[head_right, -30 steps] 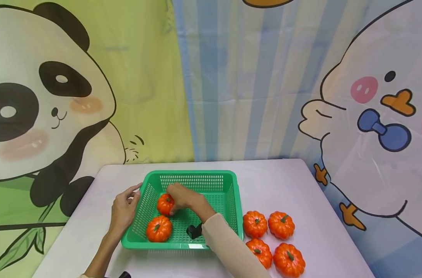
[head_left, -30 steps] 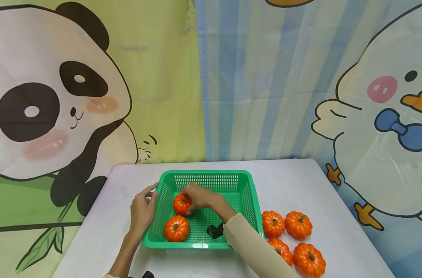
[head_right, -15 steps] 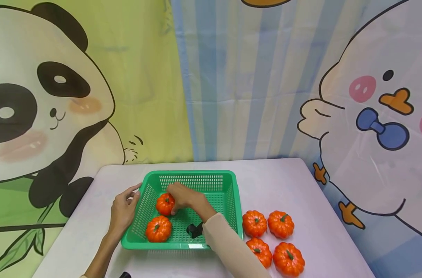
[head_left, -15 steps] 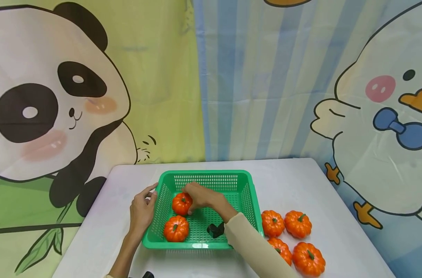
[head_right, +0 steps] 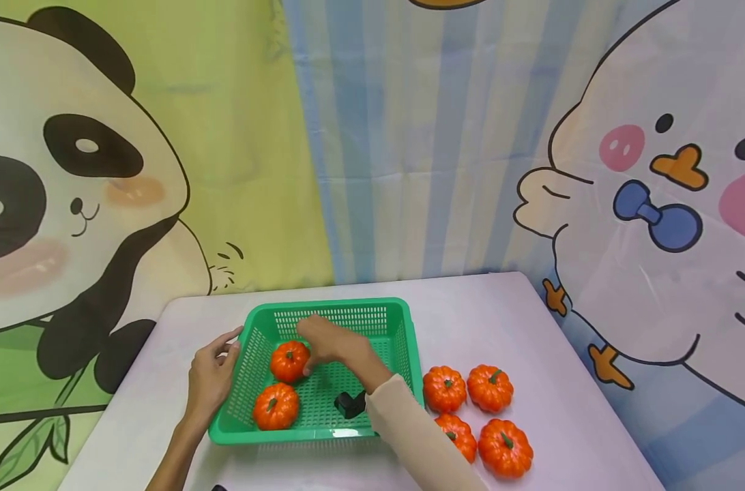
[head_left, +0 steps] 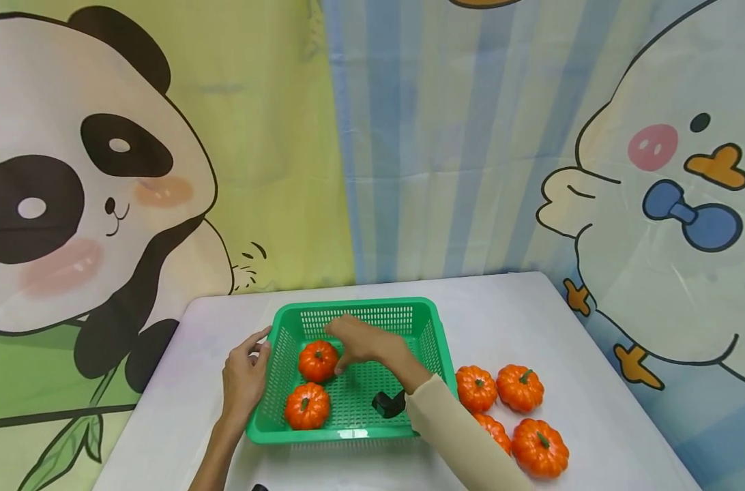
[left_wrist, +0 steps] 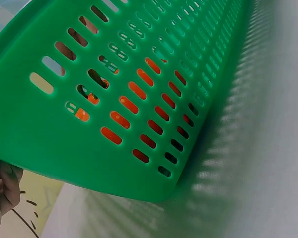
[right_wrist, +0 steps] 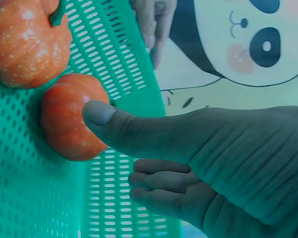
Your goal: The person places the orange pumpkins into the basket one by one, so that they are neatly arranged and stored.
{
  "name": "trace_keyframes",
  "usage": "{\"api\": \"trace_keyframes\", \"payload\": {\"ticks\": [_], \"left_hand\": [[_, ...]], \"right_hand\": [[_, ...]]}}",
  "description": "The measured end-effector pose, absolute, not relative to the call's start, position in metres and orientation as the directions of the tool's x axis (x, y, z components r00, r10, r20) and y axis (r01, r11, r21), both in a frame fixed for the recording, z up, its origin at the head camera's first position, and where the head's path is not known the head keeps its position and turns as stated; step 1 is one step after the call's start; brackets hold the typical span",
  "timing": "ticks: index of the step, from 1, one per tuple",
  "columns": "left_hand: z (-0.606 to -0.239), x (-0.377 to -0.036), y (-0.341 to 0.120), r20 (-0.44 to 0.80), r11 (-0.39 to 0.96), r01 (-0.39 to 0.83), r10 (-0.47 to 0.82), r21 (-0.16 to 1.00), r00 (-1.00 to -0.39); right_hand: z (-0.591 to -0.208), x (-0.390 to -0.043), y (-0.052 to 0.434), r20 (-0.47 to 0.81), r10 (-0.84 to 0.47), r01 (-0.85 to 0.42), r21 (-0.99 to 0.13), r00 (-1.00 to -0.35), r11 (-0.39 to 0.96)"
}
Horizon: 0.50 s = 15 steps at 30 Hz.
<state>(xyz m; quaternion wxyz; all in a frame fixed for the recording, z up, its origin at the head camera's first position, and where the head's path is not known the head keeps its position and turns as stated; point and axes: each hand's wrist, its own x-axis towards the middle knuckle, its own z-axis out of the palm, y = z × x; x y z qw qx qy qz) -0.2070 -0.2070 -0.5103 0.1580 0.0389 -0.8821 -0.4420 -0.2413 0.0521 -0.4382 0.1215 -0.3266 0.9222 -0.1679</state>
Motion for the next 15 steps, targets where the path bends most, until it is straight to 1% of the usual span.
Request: {"api": "trace_keyframes", "payload": {"ticks": [9,15], "left_hand": [[-0.508,-0.21,-0.206,0.247,0.607,0.072,-0.21,0.792,-0.946],[-0.507,-0.207,-0.206,0.24,0.604,0.065,-0.213,0.794,-0.947]], "right_hand": [[-0.413,-0.231,0.083,-0.09,-0.633,-0.532,-0.458,-0.769,0.712],[-0.405,-0.219,0.109,-0.033,-0.601,-0.486,-0.553,-0.798,0.676]]}}
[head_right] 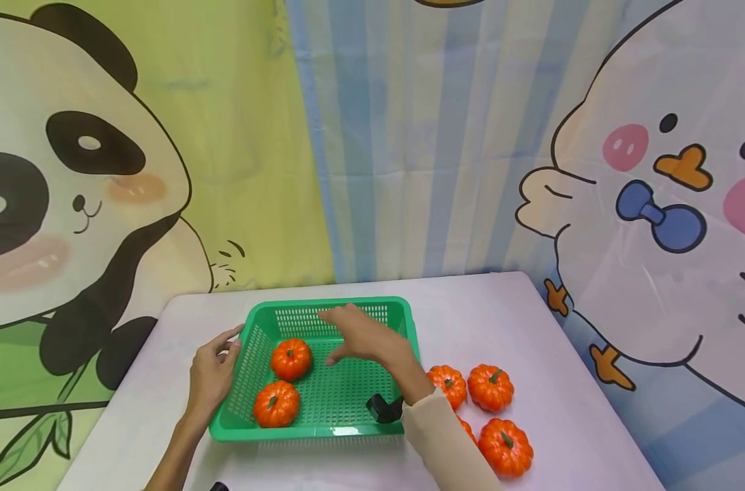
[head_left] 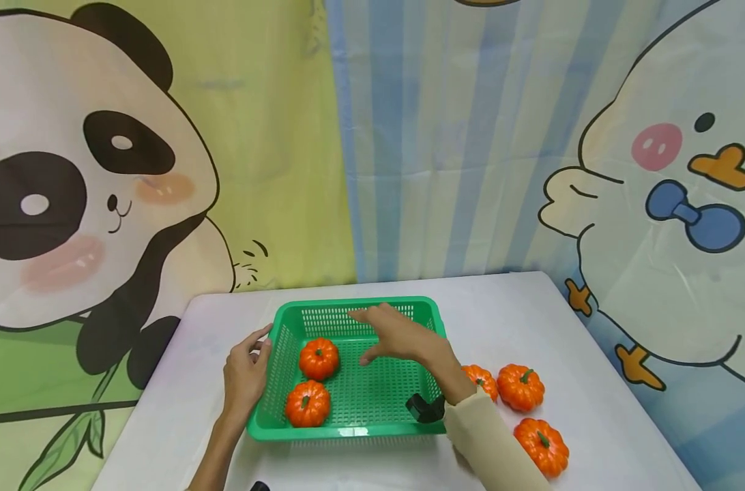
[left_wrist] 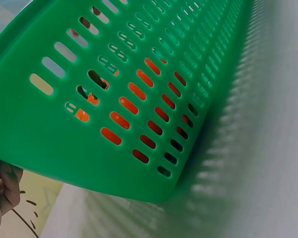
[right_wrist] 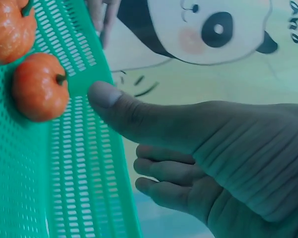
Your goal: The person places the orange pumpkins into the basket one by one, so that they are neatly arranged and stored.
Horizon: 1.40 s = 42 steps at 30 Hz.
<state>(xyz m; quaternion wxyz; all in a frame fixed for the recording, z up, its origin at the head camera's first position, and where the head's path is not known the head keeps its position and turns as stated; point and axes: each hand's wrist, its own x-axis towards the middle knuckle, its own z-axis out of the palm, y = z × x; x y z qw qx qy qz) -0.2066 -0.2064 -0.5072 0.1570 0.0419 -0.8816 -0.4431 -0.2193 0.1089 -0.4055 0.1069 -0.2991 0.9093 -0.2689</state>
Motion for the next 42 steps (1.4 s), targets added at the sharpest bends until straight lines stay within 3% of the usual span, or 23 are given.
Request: {"api": "trace_keyframes", "payload": {"ticks": [21,29,42], "left_hand": [[-0.507,-0.209,-0.207,0.239,0.603,0.065,-0.214,0.795,-0.947],[-0.511,-0.208,-0.209,0.224,0.6,0.05,-0.219,0.798,-0.95],[-0.513,-0.208,-0.208,0.234,0.606,0.06,-0.213,0.793,-0.949]], "right_hand": [[-0.409,-0.175,0.213,0.117,-0.34,-0.343,-0.574,-0.933,0.744],[-0.417,-0.159,0.243,0.075,-0.21,-0.216,-0.554,-0.975,0.804],[-0.441,-0.147,0.269,-0.024,-0.169,-0.13,-0.536,-0.985,0.834]]}}
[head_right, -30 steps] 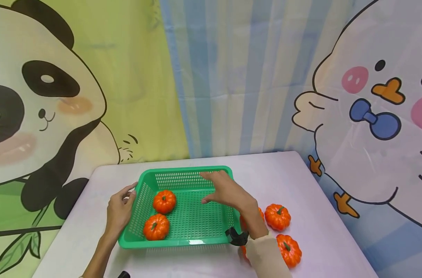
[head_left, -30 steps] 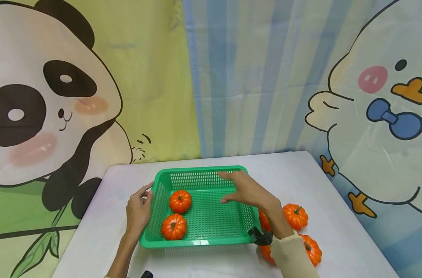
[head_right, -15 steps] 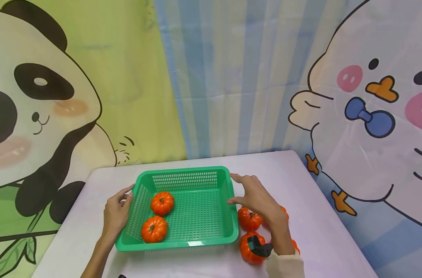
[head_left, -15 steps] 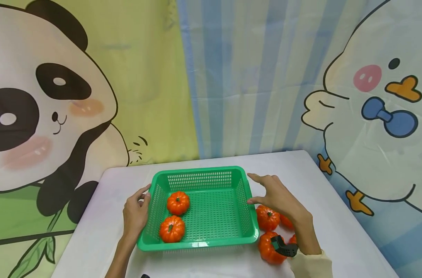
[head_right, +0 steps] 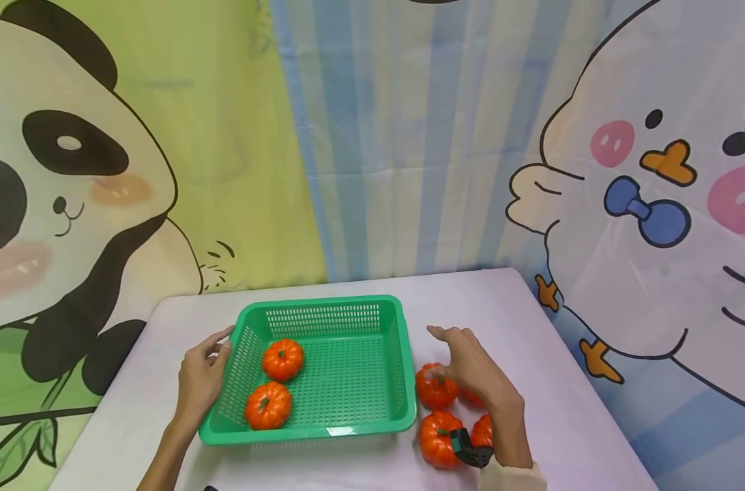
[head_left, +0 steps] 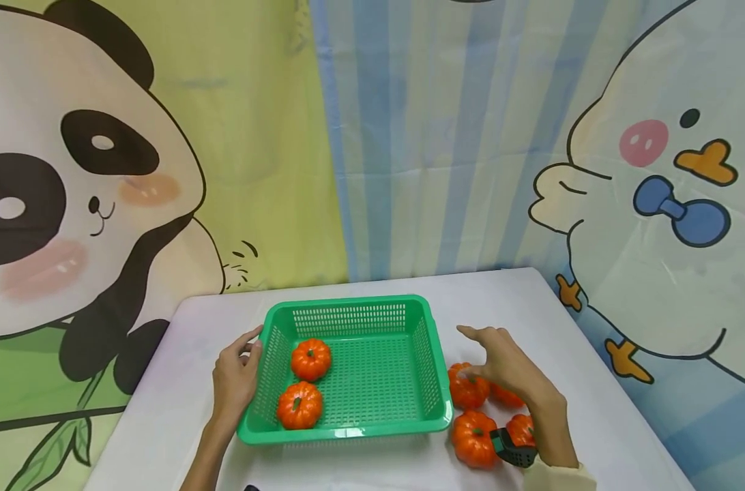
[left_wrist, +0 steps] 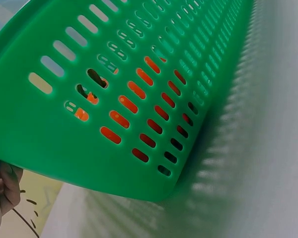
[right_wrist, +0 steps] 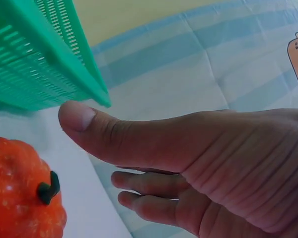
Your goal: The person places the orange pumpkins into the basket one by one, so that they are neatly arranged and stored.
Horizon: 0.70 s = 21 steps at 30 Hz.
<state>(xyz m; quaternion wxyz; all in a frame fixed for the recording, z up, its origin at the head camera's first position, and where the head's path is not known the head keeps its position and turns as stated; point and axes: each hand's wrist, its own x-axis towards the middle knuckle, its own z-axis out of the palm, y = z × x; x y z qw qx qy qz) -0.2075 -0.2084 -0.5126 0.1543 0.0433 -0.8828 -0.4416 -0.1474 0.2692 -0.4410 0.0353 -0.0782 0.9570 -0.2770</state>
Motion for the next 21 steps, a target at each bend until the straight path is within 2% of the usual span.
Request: {"api": "trace_keyframes", "payload": {"ticks": [11,21], "left_hand": [[-0.51,-0.209,-0.21,0.229,0.618,0.046,-0.22,0.785,-0.948],[-0.51,-0.208,-0.208,0.228,0.613,0.051,-0.214,0.788,-0.95]], "right_hand": [[-0.467,-0.142,0.272,-0.109,-0.134,-0.053,-0.546,-0.985,0.836],[-0.478,-0.133,0.27,-0.117,-0.108,-0.031,-0.525,-0.987,0.851]]}}
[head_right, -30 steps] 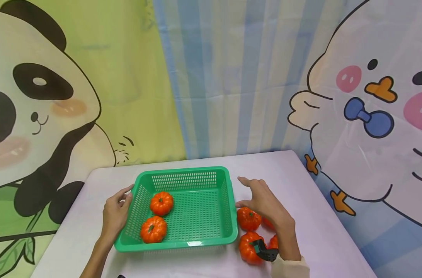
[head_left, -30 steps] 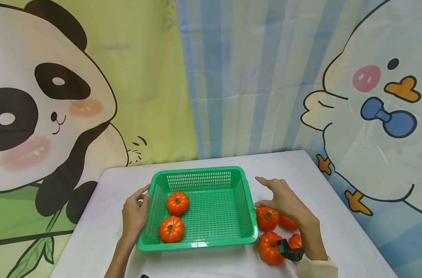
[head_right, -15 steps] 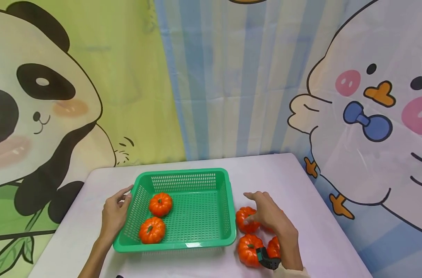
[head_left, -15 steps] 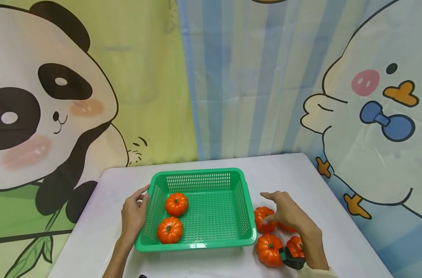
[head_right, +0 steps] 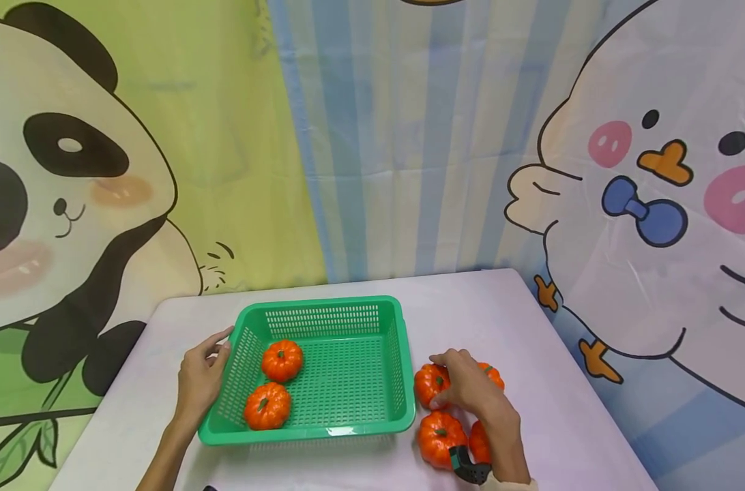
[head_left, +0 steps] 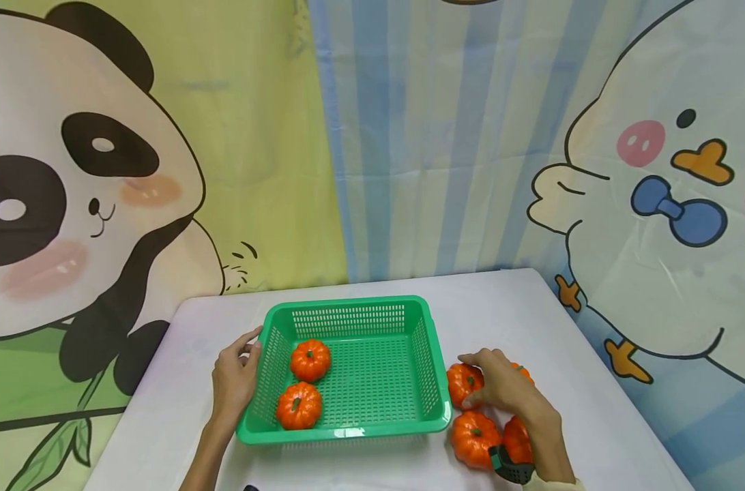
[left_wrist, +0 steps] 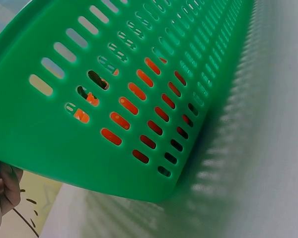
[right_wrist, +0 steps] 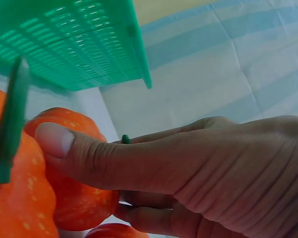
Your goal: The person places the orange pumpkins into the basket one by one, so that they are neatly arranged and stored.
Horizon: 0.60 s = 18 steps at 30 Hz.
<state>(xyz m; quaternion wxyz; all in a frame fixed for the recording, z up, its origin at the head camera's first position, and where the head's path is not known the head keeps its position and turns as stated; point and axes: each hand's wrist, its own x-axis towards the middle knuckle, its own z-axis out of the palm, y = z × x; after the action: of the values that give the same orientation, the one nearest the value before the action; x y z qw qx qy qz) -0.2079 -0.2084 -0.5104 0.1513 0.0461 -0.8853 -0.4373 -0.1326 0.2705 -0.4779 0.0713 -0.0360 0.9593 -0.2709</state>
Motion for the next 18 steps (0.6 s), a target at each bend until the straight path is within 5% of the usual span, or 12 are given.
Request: {"api": "trace_keyframes", "payload": {"ticks": [18], "left_hand": [[-0.5114,-0.2087,-0.2083,0.216,0.597,0.042,-0.223,0.801,-0.951]], "right_hand": [[-0.4806,-0.1324,0.2694,-0.084,-0.127,-0.06,-0.554,-0.988,0.83]]}}
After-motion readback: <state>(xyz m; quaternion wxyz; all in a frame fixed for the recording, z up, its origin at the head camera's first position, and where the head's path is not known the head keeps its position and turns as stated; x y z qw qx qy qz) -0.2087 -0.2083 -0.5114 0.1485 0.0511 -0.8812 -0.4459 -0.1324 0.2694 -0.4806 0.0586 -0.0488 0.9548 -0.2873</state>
